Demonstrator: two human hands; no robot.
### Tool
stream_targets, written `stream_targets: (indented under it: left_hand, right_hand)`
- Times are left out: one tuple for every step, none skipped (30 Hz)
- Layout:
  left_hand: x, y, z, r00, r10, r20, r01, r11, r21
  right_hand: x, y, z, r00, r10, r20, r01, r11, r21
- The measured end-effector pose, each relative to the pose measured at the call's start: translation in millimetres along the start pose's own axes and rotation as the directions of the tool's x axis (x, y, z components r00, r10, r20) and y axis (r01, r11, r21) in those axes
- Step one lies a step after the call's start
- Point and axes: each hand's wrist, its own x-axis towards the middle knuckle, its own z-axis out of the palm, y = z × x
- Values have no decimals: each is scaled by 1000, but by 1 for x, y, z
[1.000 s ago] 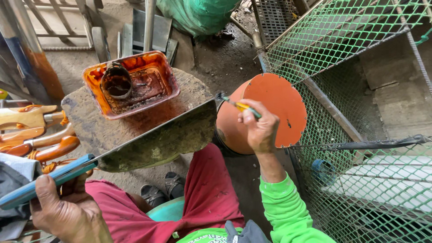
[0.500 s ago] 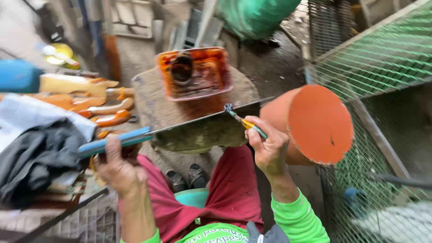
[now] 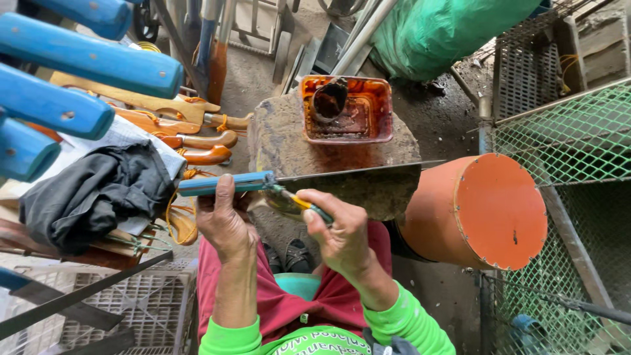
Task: The person sits and applies a dark liquid from a container onto the blade of a machete using a small brush. They repeatedly dip the brush into the container and spread the liquid along the metal surface, then place the machete into a drying rack and repeat the process with another machete.
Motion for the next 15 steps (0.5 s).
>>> stream_targets:
  left_hand:
    - [0, -4, 4, 1000, 11, 11, -11, 1000, -2]
    - [2, -3, 5, 999, 39, 16, -39, 999, 5]
    - [4, -7, 9, 1000, 8, -3, -8, 1000, -9]
    - [4, -7, 6, 999, 4, -52, -6, 1000, -28]
    - [4, -7, 3, 997, -20, -75, 16, 998, -54]
    - [6, -11, 4, 995, -40, -92, 32, 996, -88]
    - [7, -10, 2, 998, -21, -66, 13, 993, -116]
    - [7, -15, 6, 1000, -13, -23, 9, 989, -147]
    - [7, -16, 7, 1000, -21, -18, 18, 984, -176]
    - [4, -18, 10, 999, -44, -1, 43, 977, -209]
    - [-1, -18, 13, 1000, 2, 4, -2, 983, -182]
    - [-6, -13, 15, 999, 46, 13, -43, 987, -156]
    - [-9, -5, 18, 996, 89, 22, -85, 988, -130]
    - [-15, 3, 21, 991, 124, 42, -118, 985, -126]
    - [-21, 13, 24, 985, 160, 63, -151, 981, -121]
  right_hand:
    - [1, 1, -8, 1000, -1, -15, 0, 1000, -21]
    - [0, 3, -10, 1000, -5, -25, 5, 1000, -23]
    - [-4, 6, -18, 998, -10, -60, -1, 983, -181]
    - [-7, 13, -30, 998, -30, -60, 10, 949, -315]
    - [-17, 19, -42, 996, 13, -88, -41, 942, -332]
    - [-26, 28, -55, 990, 71, -122, -115, 908, -403]
    - [-33, 41, -64, 980, 106, -170, -131, 981, -143]
    - [-44, 56, -75, 957, 199, -209, -193, 980, 52]
    - [-58, 70, -85, 954, 213, -212, -200, 977, 80]
    - [-75, 84, -98, 947, 227, -227, -211, 973, 96]
    - [-89, 99, -113, 940, 240, -243, -221, 970, 102]
    - [-95, 118, -128, 957, 249, -150, -230, 964, 133]
    - [-98, 138, -147, 964, 260, -47, -249, 953, 172]
    - [-100, 155, -176, 962, 267, 64, -274, 937, 217]
    - [-101, 172, -206, 940, 262, 218, -310, 922, 230]
